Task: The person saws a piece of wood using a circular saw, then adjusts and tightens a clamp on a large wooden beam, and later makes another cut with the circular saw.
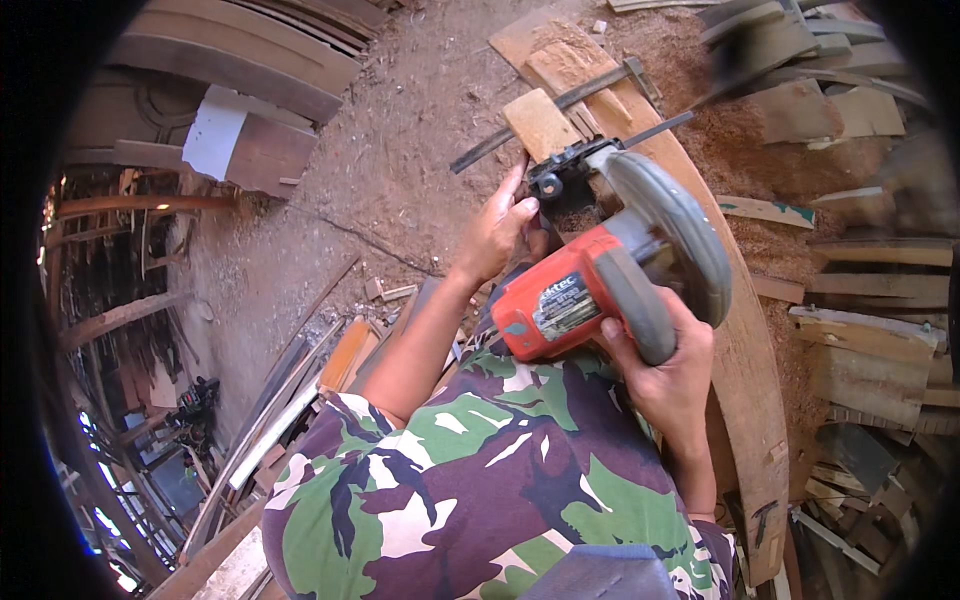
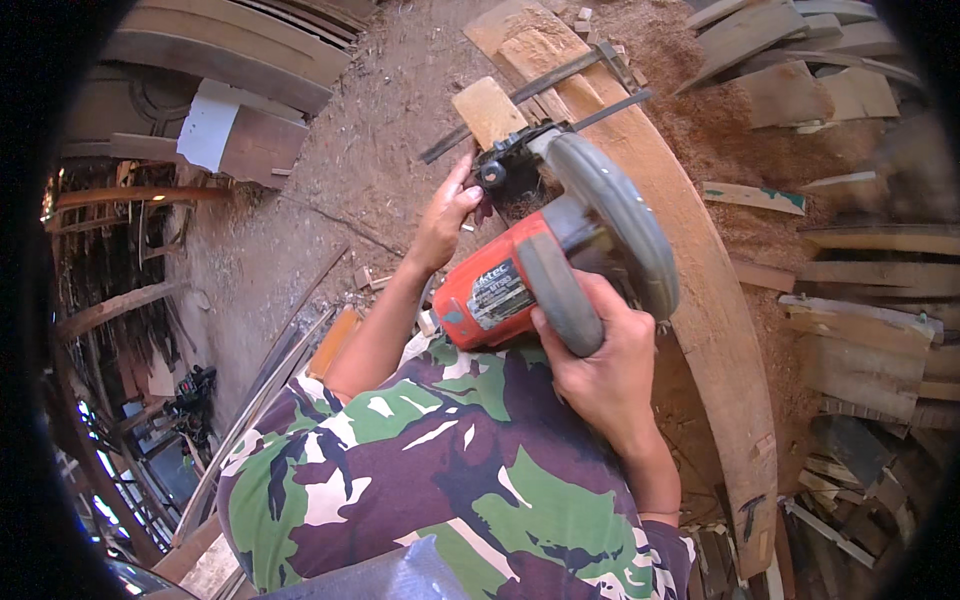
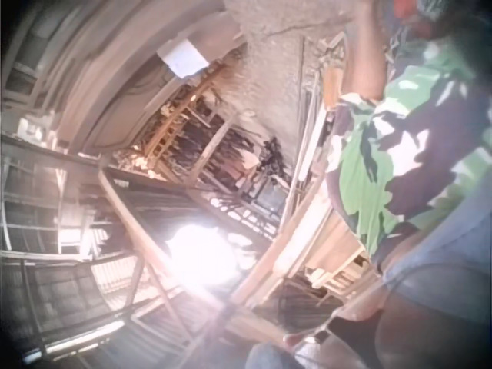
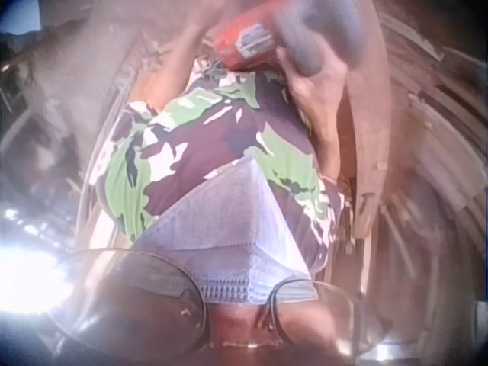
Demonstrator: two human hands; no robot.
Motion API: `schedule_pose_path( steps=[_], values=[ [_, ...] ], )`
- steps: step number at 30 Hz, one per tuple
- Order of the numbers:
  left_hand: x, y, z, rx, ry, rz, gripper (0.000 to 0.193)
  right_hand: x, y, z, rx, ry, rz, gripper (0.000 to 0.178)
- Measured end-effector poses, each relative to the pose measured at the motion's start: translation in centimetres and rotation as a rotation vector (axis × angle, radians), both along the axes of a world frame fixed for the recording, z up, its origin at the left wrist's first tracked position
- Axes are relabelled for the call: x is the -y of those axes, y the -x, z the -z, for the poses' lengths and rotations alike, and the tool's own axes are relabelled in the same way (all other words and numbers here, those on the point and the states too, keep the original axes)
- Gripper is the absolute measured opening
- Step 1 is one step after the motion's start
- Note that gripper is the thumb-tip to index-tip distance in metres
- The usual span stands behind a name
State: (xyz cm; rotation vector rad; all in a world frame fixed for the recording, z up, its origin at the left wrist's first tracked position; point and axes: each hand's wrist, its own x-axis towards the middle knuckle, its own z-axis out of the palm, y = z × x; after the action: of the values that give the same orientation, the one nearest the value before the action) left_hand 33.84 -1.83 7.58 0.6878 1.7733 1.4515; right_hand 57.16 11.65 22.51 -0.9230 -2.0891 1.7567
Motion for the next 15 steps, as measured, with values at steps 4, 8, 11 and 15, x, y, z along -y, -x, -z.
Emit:
schedule_pose_path(
  steps=[4,8,11,15],
  values=[
    [-0.5,1.2,2.0,0.215,0.011,-0.053,0.069,0.4,2.5,1.1,0.043,0.0,-0.031,0.03],
    [-2.0,1.8,3.4,0.2,-0.007,-0.048,0.068,0.2,3.8,2.0,0.083,-0.022,0.0,0.031],
    [-2.6,2.6,4.3,0.188,0.037,-0.045,0.068,-0.2,4.7,2.5,0.104,-0.064,0.015,0.033],
    [-2.7,3.4,5.7,0.205,0.036,-0.042,0.067,-0.6,5.3,2.7,0.097,-0.129,0.01,0.034]
  ],
)
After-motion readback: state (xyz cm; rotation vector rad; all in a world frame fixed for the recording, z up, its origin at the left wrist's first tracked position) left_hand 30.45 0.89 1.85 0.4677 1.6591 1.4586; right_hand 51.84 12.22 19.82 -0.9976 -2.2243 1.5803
